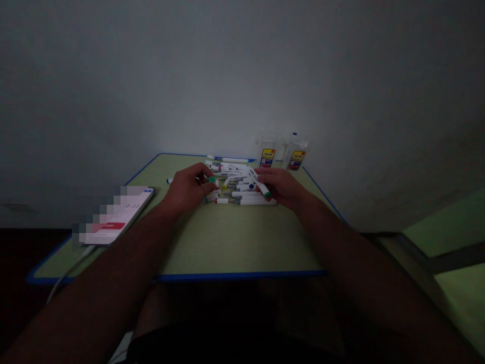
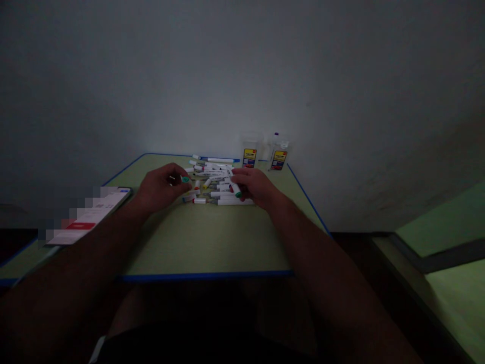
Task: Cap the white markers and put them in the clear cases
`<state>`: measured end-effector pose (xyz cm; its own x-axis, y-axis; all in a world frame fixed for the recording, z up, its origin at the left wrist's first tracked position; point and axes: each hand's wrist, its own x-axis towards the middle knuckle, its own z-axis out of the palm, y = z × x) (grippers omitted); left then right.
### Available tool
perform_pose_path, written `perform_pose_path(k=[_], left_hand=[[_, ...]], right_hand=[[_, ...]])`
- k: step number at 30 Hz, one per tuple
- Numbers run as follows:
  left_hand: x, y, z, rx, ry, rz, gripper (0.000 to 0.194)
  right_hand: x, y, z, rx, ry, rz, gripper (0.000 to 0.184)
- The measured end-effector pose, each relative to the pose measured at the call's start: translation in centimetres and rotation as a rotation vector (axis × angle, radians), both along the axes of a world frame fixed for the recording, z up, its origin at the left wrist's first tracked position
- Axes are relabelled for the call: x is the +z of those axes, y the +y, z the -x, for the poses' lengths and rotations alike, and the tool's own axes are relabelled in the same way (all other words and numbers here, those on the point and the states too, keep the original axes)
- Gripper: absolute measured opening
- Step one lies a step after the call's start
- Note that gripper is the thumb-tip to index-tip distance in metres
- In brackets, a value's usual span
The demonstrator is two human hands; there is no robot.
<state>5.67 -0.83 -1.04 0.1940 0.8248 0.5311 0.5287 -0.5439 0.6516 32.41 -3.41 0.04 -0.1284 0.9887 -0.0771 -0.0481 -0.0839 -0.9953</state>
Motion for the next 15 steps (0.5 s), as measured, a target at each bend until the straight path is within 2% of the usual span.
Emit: perform_pose_path(k=[7, 15], left_hand=[[0.48, -0.10, -0.25, 0.012, -0.147, 0.094, 0.020], [0.09, 0.48, 0.06, -0.003, -0.298, 0.168, 0.020]], right_hand=[[0.06, -0.17, 0.18, -0.005, -0.046, -0.042, 0.014], [-0.08, -0.19, 0.03, -0.020, -0.114, -0.148, 0.024]])
